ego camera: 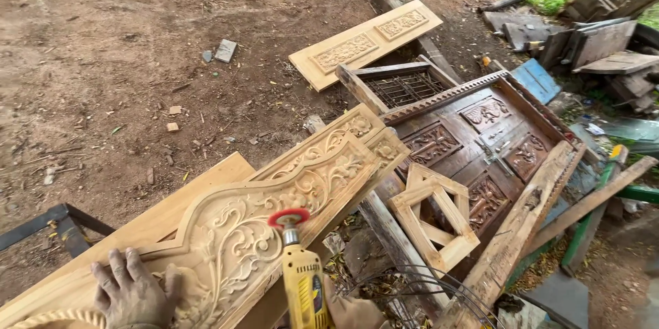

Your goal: Using a power drill with a sanding attachment to polish and sand detailed decorative wood carvings.

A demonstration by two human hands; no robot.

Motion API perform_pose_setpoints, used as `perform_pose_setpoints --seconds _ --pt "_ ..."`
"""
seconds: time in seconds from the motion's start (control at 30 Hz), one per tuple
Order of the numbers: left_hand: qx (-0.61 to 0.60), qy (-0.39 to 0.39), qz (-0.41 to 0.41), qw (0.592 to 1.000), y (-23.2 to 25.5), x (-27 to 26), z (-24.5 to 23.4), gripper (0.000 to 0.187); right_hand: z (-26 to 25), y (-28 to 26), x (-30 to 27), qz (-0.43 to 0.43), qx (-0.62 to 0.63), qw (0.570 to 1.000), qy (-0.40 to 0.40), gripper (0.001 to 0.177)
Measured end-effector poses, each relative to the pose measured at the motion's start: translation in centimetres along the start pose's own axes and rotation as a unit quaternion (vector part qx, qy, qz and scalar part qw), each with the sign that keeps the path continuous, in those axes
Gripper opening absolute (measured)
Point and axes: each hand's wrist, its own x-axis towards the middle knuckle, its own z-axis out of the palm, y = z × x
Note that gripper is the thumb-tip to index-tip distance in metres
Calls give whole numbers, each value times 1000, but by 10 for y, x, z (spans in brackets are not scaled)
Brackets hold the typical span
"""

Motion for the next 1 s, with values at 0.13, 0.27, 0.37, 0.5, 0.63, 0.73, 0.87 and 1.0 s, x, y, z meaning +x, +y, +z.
perform_pose_setpoints --seconds 0.13,0.27,0.37,0.5,0.63,0.73,0.87,1.0 --pt "-56 27 7 998 1 -5 -12 86 -33 -16 65 -4 83 997 -8 83" --pt "-128 110 63 984 43 -12 -27 74 -130 -24 54 -61 387 918 61 90" --pt "-270 -28 0 963 125 1 -26 60 -146 36 68 -240 505 818 139 83" --pt "-291 -139 408 854 265 -5 -70 64 -92 120 82 -158 658 733 65 48" --pt "-332 -186 573 726 398 15 -63 74 -88 131 131 -175 628 757 36 58" --pt "-330 -199 609 693 463 28 -34 80 -93 144 129 -205 555 800 105 64" --pt "-202 -320 640 669 509 36 -24 90 -19 205 131 -228 806 546 18 85" --pt "-185 -319 622 691 509 23 7 95 -16 204 141 -108 795 596 39 99"
